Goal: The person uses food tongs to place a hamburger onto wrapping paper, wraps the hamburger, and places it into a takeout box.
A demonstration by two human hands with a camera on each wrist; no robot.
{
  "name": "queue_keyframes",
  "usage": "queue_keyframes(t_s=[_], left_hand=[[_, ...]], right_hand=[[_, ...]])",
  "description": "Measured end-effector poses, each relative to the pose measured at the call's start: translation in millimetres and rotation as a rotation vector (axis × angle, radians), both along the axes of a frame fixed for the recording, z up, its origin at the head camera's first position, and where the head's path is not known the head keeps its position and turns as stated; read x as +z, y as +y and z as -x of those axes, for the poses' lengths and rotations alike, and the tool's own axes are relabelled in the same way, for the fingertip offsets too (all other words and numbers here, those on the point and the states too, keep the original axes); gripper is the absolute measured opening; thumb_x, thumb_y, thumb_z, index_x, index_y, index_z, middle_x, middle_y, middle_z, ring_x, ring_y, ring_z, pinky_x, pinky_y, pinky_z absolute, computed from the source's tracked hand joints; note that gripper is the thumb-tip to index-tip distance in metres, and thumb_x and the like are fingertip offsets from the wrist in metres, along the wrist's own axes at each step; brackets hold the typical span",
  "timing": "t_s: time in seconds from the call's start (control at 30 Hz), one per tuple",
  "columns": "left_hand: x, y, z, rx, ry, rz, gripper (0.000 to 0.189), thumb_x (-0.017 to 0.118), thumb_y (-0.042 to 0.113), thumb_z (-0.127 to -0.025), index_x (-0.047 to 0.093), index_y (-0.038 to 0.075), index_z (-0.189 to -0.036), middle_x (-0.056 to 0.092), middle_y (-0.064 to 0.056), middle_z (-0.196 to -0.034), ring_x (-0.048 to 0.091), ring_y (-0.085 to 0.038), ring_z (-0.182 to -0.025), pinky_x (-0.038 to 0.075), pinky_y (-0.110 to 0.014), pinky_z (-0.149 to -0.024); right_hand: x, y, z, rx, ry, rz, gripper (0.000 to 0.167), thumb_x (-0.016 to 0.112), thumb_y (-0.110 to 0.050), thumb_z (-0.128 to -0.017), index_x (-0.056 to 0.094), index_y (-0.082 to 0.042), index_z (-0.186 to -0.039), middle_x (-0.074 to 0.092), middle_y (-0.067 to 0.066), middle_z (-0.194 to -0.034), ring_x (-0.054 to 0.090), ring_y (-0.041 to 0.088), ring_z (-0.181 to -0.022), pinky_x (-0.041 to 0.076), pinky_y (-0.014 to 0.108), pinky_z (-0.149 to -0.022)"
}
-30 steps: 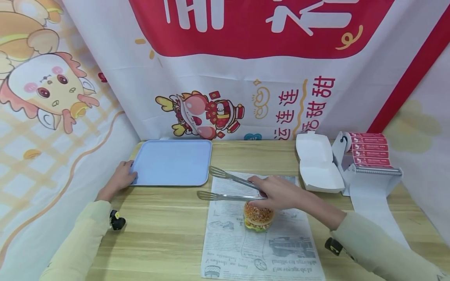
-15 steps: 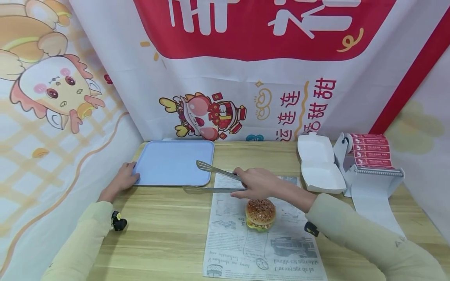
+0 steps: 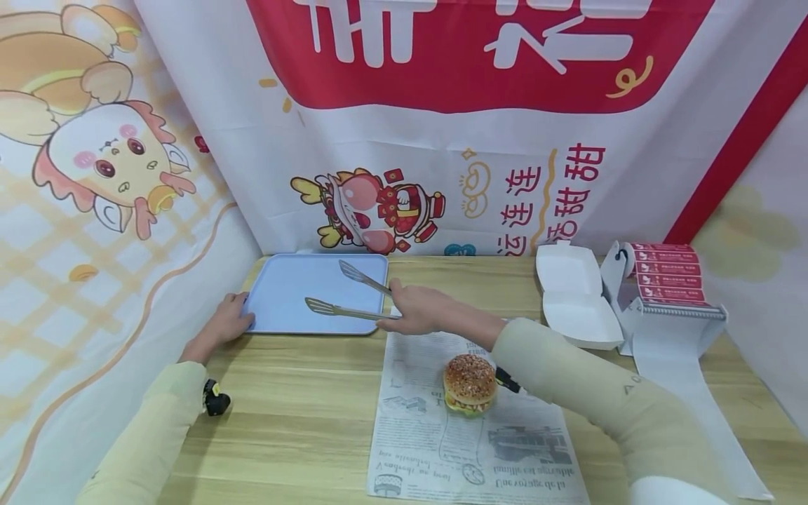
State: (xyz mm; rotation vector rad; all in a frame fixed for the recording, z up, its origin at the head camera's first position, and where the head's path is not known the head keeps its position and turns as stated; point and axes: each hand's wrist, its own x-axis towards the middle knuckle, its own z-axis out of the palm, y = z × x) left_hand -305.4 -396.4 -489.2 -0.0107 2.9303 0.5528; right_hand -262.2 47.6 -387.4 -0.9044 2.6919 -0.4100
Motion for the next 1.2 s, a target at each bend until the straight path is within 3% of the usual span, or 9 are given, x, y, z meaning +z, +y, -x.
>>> queue_keyframes(t_s=[0.27, 0.53, 0.8, 0.97, 1.2], left_hand=[[-3.2, 3.6, 0.2, -0.048, 0.043, 0.015, 0.065, 0.044, 0.013, -0.097, 0.019, -0.02, -0.148, 0.028, -0.044, -0.141, 0.033, -0.056, -0.132, 0.031, -0.064, -0.113], [-0.4, 1.9, -1.6, -0.037, 0.039, 0.031, 0.065, 0.044, 0.012, -0.098, 0.019, -0.022, -0.147, 0.028, -0.045, -0.14, 0.032, -0.058, -0.132, 0.031, -0.064, -0.112], [-3.2, -1.2, -5.9, -0.054, 0.079, 0.041, 0.064, 0.046, 0.012, -0.096, 0.023, -0.024, -0.144, 0.032, -0.046, -0.134, 0.038, -0.058, -0.125, 0.036, -0.065, -0.107], [-4.1, -0.1, -5.0, -0.052, 0.082, 0.026, 0.063, 0.044, 0.012, -0.097, 0.022, -0.024, -0.144, 0.031, -0.046, -0.135, 0.036, -0.058, -0.126, 0.034, -0.065, -0.108], [-1.6, 0.5, 0.3, -0.049, 0.07, 0.024, 0.065, 0.044, 0.014, -0.098, 0.02, -0.022, -0.146, 0.029, -0.045, -0.138, 0.034, -0.057, -0.129, 0.033, -0.065, -0.11]], right_hand=[[-1.0, -31, 18.7, -0.073, -0.059, -0.012, 0.084, 0.06, -0.053, -0.094, 0.03, 0.007, -0.144, 0.062, 0.011, -0.093, 0.061, 0.017, -0.075, 0.052, 0.029, -0.064], [-11.8, -84, 34.5, -0.234, -0.059, -0.016, 0.091, 0.058, -0.056, -0.095, 0.023, 0.006, -0.151, 0.066, 0.013, -0.097, 0.064, 0.018, -0.072, 0.054, 0.028, -0.06], [-24.4, -129, 42.4, -0.444, -0.117, 0.122, 0.081, 0.058, -0.053, -0.095, 0.027, 0.003, -0.144, 0.065, 0.009, -0.082, 0.061, 0.017, -0.058, 0.049, 0.027, -0.047], [-42.9, -149, 37.4, -0.6, -0.135, 0.274, 0.083, 0.059, -0.052, -0.094, 0.025, 0.002, -0.146, 0.067, 0.013, -0.091, 0.064, 0.023, -0.068, 0.052, 0.033, -0.054], [-73.2, -168, 30.7, -0.792, -0.157, 0.384, 0.092, 0.06, -0.054, -0.092, 0.017, 0.0, -0.153, 0.068, 0.011, -0.097, 0.065, 0.025, -0.077, 0.052, 0.038, -0.064]])
